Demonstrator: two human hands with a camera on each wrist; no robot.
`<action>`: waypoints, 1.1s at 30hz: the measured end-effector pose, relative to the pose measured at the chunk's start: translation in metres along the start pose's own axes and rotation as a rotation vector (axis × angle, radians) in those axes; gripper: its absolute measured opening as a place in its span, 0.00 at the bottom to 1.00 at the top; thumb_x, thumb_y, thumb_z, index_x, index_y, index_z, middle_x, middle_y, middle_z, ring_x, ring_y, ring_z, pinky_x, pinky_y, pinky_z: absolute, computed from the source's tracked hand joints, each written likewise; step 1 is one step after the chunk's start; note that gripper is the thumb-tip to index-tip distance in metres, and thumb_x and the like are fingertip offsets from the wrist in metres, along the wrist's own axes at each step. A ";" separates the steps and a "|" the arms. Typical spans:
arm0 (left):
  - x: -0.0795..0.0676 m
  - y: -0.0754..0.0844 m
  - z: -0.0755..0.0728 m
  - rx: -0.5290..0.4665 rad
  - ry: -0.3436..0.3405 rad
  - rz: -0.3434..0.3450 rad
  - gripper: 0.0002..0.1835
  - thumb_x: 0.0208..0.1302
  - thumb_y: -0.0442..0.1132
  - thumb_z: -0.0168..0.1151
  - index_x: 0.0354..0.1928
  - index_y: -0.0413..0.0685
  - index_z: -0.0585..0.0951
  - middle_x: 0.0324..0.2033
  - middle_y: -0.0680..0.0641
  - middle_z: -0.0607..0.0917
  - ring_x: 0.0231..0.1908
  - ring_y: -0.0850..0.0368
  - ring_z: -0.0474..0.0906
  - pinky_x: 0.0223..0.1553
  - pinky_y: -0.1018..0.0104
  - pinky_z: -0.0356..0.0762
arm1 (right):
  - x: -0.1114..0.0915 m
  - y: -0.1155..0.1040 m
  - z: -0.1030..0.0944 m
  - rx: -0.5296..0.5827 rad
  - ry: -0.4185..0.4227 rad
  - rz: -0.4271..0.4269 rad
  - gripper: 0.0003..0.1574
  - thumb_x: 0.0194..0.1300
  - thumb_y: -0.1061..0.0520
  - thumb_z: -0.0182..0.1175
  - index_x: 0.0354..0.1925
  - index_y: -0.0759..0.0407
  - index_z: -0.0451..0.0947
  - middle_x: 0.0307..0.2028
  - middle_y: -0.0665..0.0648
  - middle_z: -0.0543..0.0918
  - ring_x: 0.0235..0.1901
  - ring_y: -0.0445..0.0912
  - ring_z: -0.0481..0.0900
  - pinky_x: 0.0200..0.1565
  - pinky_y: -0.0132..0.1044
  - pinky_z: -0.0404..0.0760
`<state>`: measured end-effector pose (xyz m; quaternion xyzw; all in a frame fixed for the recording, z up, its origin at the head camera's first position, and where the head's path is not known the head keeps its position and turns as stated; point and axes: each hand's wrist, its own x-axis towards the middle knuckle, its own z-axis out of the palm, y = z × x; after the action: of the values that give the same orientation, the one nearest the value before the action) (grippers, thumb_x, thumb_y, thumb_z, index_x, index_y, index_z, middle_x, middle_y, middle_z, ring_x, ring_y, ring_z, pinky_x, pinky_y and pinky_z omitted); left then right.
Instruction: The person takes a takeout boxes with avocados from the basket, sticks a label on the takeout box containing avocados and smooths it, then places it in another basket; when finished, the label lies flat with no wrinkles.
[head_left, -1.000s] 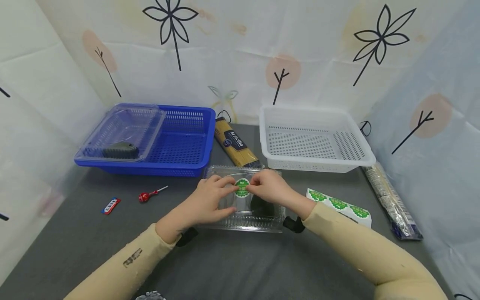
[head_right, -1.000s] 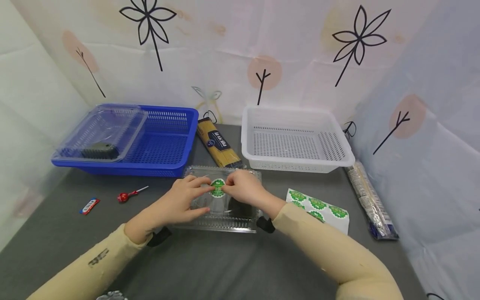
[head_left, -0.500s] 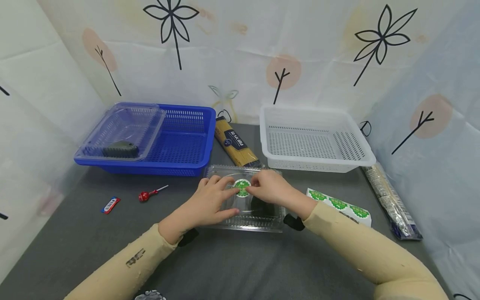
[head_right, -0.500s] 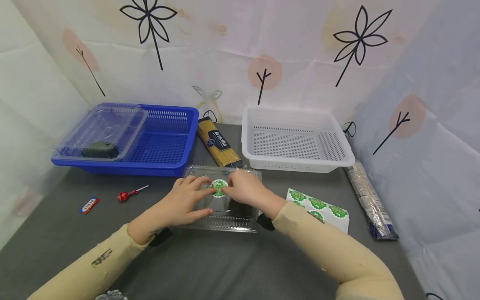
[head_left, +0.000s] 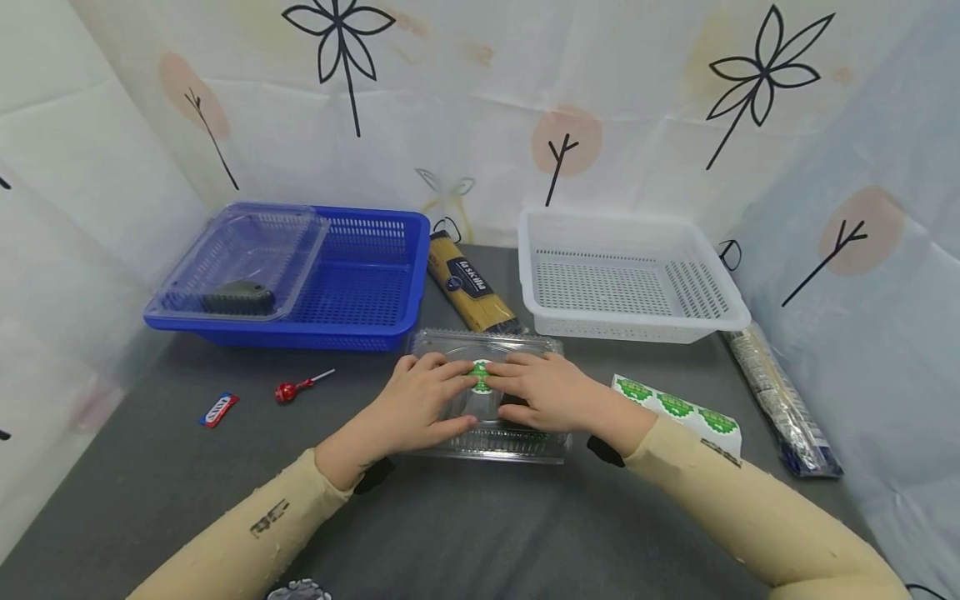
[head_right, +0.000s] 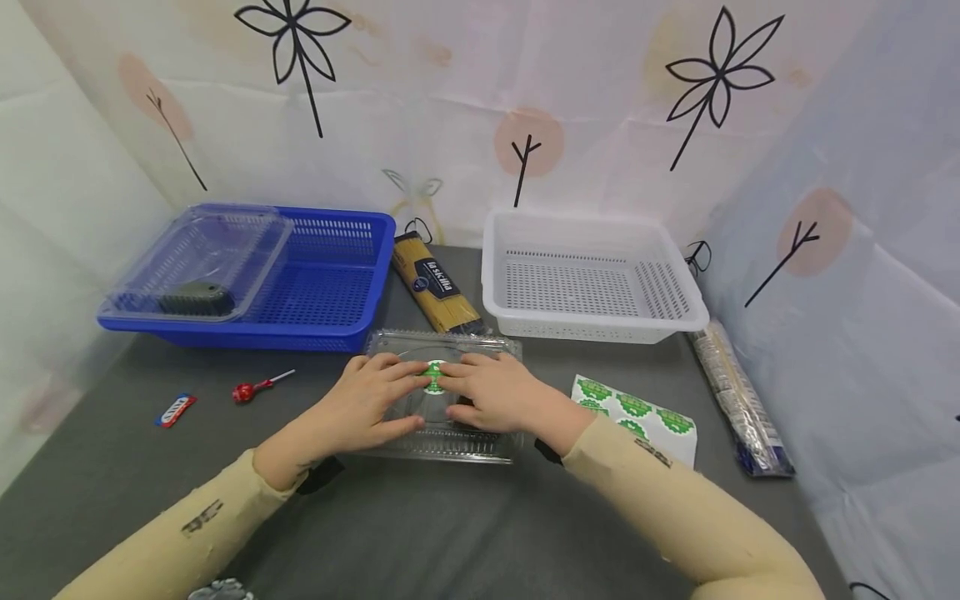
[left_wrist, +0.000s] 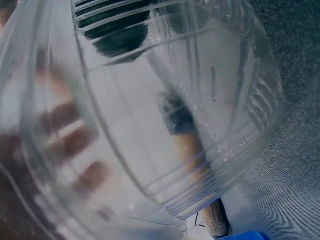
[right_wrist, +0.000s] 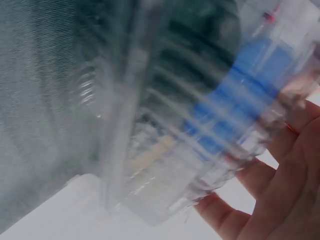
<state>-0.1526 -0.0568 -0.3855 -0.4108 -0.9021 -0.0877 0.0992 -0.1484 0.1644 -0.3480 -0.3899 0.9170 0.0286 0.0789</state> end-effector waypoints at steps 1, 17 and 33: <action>0.000 0.000 0.000 -0.003 0.003 -0.002 0.29 0.54 0.63 0.49 0.54 0.58 0.73 0.54 0.54 0.71 0.49 0.53 0.64 0.40 0.52 0.60 | -0.001 0.001 0.000 0.000 0.002 -0.005 0.31 0.63 0.39 0.42 0.63 0.44 0.57 0.63 0.47 0.58 0.61 0.47 0.56 0.53 0.53 0.63; -0.001 -0.005 0.002 -0.065 0.083 -0.002 0.22 0.51 0.58 0.55 0.45 0.55 0.79 0.50 0.54 0.76 0.47 0.56 0.68 0.41 0.56 0.64 | -0.012 0.013 0.006 0.032 0.089 -0.018 0.28 0.64 0.41 0.43 0.60 0.46 0.62 0.61 0.47 0.62 0.61 0.50 0.58 0.54 0.52 0.62; -0.034 -0.016 -0.004 -0.580 0.478 -0.214 0.15 0.50 0.36 0.61 0.42 0.45 0.75 0.47 0.47 0.73 0.45 0.54 0.69 0.40 0.58 0.69 | -0.061 0.066 0.016 0.709 0.999 0.416 0.21 0.53 0.66 0.58 0.47 0.66 0.68 0.40 0.59 0.74 0.37 0.46 0.73 0.32 0.28 0.74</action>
<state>-0.1425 -0.0923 -0.3911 -0.2932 -0.8291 -0.4420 0.1767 -0.1521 0.2556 -0.3538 -0.1206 0.8536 -0.4461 -0.2404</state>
